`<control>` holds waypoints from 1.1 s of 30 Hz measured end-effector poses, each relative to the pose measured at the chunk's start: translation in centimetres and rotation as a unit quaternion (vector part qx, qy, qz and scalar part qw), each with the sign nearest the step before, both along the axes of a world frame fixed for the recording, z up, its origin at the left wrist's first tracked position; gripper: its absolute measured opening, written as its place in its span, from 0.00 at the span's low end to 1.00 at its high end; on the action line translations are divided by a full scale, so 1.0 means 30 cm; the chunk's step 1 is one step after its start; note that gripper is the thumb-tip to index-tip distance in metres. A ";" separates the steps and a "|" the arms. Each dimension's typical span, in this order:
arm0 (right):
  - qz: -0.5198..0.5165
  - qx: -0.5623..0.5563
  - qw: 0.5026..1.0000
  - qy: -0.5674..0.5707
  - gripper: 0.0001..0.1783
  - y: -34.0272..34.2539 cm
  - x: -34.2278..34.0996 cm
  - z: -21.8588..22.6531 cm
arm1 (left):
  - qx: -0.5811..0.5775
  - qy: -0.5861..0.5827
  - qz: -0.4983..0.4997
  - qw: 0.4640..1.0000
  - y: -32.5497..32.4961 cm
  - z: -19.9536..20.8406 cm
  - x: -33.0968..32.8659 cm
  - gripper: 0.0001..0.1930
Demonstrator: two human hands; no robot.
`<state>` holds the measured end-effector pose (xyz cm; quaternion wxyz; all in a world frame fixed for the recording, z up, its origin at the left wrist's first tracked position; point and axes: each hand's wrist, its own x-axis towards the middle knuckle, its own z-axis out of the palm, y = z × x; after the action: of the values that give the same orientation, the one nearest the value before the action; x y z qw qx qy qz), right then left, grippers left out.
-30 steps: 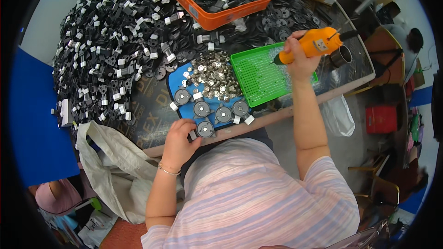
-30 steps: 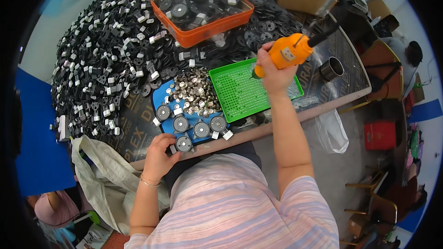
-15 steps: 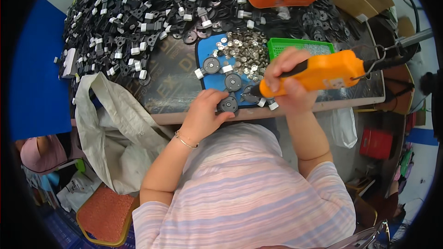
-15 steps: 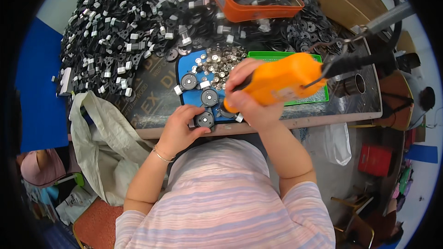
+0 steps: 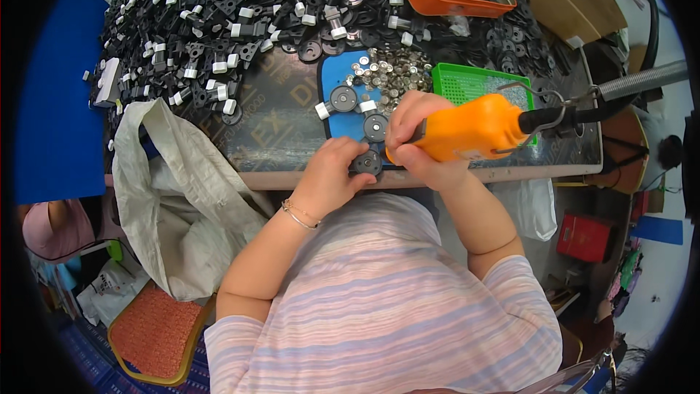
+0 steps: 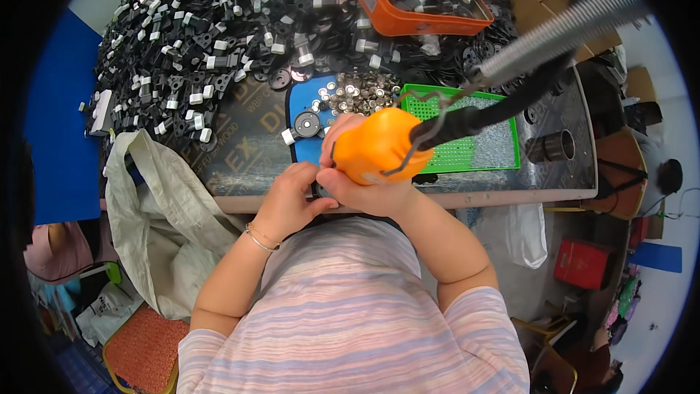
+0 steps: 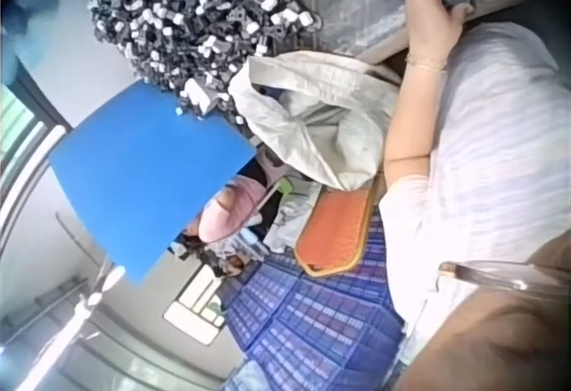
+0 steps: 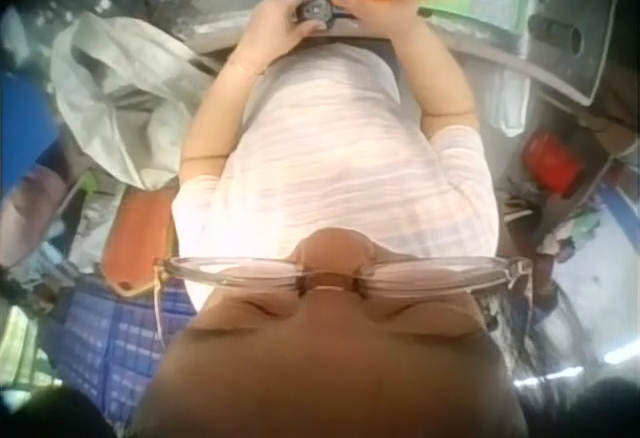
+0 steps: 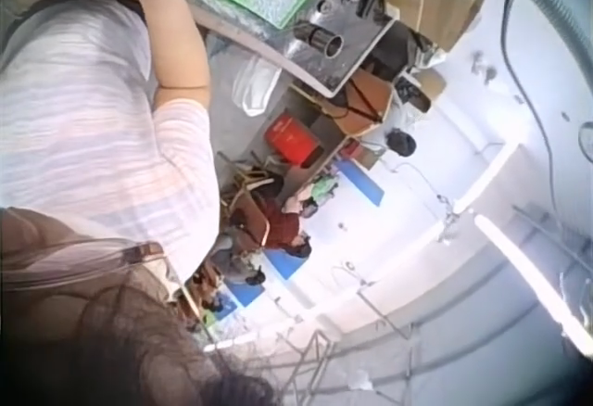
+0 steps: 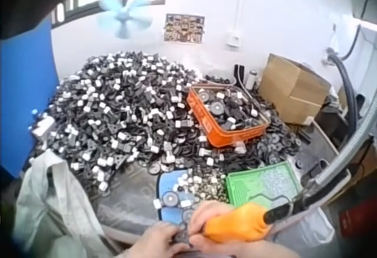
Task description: The recorder is assembling small electronic components at a workbench, using an electric screwdriver to attach metal plates to plastic bases.
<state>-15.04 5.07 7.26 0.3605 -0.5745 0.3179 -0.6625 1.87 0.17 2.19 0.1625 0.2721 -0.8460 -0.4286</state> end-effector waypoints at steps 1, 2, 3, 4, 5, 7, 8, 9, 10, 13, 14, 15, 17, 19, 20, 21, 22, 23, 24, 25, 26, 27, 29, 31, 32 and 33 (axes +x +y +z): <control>0.000 0.000 1.000 0.001 0.12 -0.001 0.005 -0.003 | 0.000 0.001 0.000 1.000 0.000 0.000 0.000 0.21; 0.003 0.010 1.000 -0.015 0.12 0.000 0.011 -0.004 | 0.005 -0.001 -0.001 1.000 0.000 -0.001 0.000 0.21; 0.007 0.021 0.999 -0.031 0.12 0.001 0.014 -0.005 | 0.009 -0.003 -0.001 1.000 0.000 -0.002 0.000 0.21; 0.007 0.020 0.999 -0.031 0.12 -0.001 0.012 -0.004 | 0.009 -0.003 -0.001 1.000 0.000 -0.002 0.000 0.21; 0.012 0.010 1.000 -0.001 0.12 -0.006 0.007 -0.002 | 0.009 -0.004 0.000 1.000 0.001 -0.001 0.000 0.21; 0.019 -0.003 0.999 0.028 0.12 -0.022 -0.007 0.003 | 0.008 -0.005 0.002 1.000 0.002 -0.004 0.001 0.21; 0.040 -0.014 0.997 0.058 0.12 -0.034 -0.020 0.009 | 0.001 0.010 0.002 1.000 0.003 -0.014 0.001 0.22; 0.063 -0.025 0.994 0.088 0.13 -0.039 -0.027 0.019 | -0.006 0.026 0.003 1.000 0.004 -0.019 0.002 0.22; 0.073 -0.015 0.996 0.054 0.14 -0.035 -0.031 0.040 | -0.007 0.027 0.004 1.000 0.004 -0.017 0.002 0.22; 0.108 -0.019 0.991 -0.078 0.15 -0.015 -0.051 0.109 | -0.001 0.016 0.014 1.000 0.009 -0.009 0.004 0.22; 0.113 -0.024 0.987 -0.111 0.15 -0.011 -0.062 0.126 | 0.005 0.005 0.013 1.000 0.011 -0.006 0.006 0.22; 0.116 -0.028 0.988 -0.102 0.15 -0.016 -0.078 0.133 | 0.009 -0.007 0.011 1.000 0.009 -0.001 0.004 0.23; 0.100 -0.031 0.984 -0.144 0.15 -0.015 -0.067 0.114 | -0.042 0.039 0.033 0.998 0.023 0.005 0.003 0.23; 0.084 -0.032 0.978 -0.186 0.16 -0.007 -0.056 0.098 | -0.092 0.084 0.056 0.991 0.038 0.016 -0.006 0.23; 0.083 -0.044 0.974 -0.208 0.15 -0.003 -0.052 0.095 | -0.111 0.095 0.076 0.986 0.043 0.028 -0.011 0.21; 0.083 -0.055 0.968 -0.231 0.14 -0.001 -0.046 0.091 | -0.129 0.104 0.096 0.981 0.048 0.033 -0.013 0.20; 0.084 -0.055 0.968 -0.231 0.14 -0.002 -0.044 0.092 | -0.129 0.103 0.097 0.981 0.050 0.028 -0.017 0.20; 0.087 -0.059 0.966 -0.236 0.14 -0.001 -0.042 0.095 | -0.111 0.117 0.104 0.981 0.051 0.016 -0.022 0.16; 0.089 -0.063 0.965 -0.240 0.14 -0.003 -0.042 0.096 | -0.092 0.130 0.111 0.981 0.049 0.006 -0.026 0.13; 0.089 -0.063 0.964 -0.240 0.14 -0.004 -0.041 0.095 | -0.093 0.129 0.110 0.981 0.049 -0.002 -0.028 0.13; 0.088 -0.062 0.967 -0.231 0.14 -0.003 -0.040 0.093 | -0.084 0.130 0.121 0.980 0.049 -0.008 -0.030 0.10; 0.087 -0.061 0.969 -0.222 0.14 -0.001 -0.041 0.092 | -0.075 0.131 0.133 0.980 0.050 -0.011 -0.032 0.08; 0.088 -0.063 0.969 -0.222 0.14 0.003 -0.041 0.090 | -0.076 0.133 0.135 0.979 0.051 -0.011 -0.034 0.06; 0.090 -0.065 0.969 -0.222 0.14 0.007 -0.043 0.089 | -0.077 0.135 0.138 0.978 0.050 -0.014 -0.033 0.05; 0.090 -0.060 0.974 -0.197 0.14 0.013 -0.051 0.090 | -0.081 0.136 0.139 0.978 0.049 -0.018 -0.031 0.04; 0.090 -0.055 0.979 -0.173 0.14 0.018 -0.056 0.092 | -0.085 0.137 0.139 0.977 0.046 -0.022 -0.028 0.04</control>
<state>-16.71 5.60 10.03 0.4356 -0.4963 0.1605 -0.7336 1.02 1.56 1.52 0.3579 0.3111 -0.8029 -0.3612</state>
